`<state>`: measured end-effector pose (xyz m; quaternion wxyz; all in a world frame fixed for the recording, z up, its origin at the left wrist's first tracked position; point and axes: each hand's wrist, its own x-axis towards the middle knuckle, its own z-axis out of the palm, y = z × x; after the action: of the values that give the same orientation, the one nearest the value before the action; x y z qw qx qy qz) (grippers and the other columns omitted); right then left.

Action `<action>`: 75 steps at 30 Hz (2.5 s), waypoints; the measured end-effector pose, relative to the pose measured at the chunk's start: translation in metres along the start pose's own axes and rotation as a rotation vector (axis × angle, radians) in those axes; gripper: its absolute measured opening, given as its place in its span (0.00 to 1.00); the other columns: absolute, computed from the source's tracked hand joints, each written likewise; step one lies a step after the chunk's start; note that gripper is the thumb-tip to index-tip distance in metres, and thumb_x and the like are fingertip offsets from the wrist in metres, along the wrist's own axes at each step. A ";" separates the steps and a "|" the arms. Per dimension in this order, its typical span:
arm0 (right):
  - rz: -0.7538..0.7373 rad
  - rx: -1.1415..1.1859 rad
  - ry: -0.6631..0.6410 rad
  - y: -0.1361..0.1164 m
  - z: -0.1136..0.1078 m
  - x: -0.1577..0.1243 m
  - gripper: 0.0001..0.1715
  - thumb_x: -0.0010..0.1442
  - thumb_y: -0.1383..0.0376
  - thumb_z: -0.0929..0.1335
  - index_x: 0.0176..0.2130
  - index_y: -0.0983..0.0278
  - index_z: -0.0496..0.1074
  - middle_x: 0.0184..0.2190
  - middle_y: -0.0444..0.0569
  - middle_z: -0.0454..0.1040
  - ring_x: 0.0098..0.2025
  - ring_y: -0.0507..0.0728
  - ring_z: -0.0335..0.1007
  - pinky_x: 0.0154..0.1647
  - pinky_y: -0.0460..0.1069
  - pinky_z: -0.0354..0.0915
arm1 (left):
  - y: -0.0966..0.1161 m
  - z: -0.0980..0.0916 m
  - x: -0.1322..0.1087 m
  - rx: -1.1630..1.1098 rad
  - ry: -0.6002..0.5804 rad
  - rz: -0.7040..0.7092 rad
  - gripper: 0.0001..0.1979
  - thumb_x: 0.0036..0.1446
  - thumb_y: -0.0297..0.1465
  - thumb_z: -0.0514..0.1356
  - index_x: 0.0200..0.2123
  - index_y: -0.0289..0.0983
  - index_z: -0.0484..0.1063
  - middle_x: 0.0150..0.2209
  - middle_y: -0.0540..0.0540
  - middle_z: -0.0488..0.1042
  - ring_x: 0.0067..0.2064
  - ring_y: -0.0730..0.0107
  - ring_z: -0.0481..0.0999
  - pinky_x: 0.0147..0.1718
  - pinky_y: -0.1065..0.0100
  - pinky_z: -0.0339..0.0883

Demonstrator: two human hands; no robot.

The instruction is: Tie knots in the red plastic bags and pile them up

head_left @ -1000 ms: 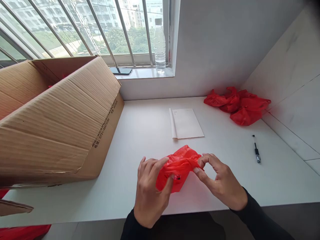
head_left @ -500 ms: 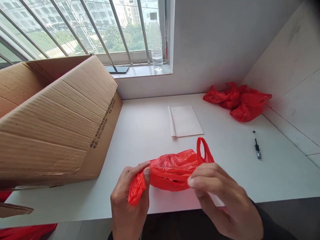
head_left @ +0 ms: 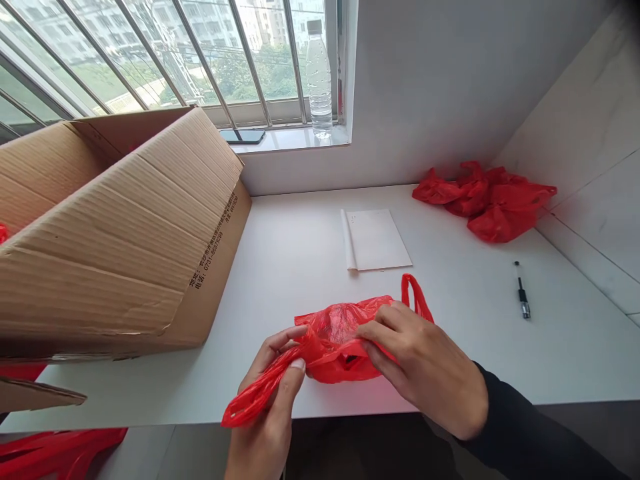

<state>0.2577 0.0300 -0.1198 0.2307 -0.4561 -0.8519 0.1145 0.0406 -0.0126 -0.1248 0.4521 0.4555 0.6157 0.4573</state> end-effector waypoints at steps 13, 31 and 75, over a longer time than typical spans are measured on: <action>0.099 0.077 0.351 -0.015 -0.021 0.022 0.11 0.67 0.70 0.66 0.47 0.60 0.74 0.29 0.42 0.75 0.30 0.54 0.66 0.35 0.50 0.64 | 0.022 0.020 0.002 0.170 0.156 0.194 0.16 0.54 0.38 0.68 0.46 0.43 0.73 0.43 0.48 0.76 0.42 0.65 0.78 0.41 0.68 0.73; -0.023 -0.416 -0.425 -0.004 0.061 0.051 0.09 0.60 0.73 0.66 0.31 0.65 0.75 0.31 0.53 0.77 0.41 0.63 0.72 0.49 0.58 0.62 | 0.004 0.019 0.025 0.348 0.070 0.082 0.18 0.52 0.44 0.68 0.43 0.41 0.77 0.38 0.48 0.81 0.36 0.62 0.80 0.30 0.69 0.74; 0.054 -0.186 -0.358 -0.016 0.070 0.034 0.15 0.56 0.70 0.69 0.44 0.58 0.69 0.32 0.45 0.77 0.33 0.58 0.72 0.34 0.50 0.64 | 0.014 0.031 0.023 0.037 0.261 0.156 0.14 0.64 0.41 0.59 0.43 0.40 0.78 0.40 0.47 0.81 0.40 0.64 0.80 0.34 0.71 0.73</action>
<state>0.1948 0.0502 -0.1644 0.0294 -0.4705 -0.8736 0.1209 0.0683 0.0167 -0.1202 0.3228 0.4470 0.6403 0.5348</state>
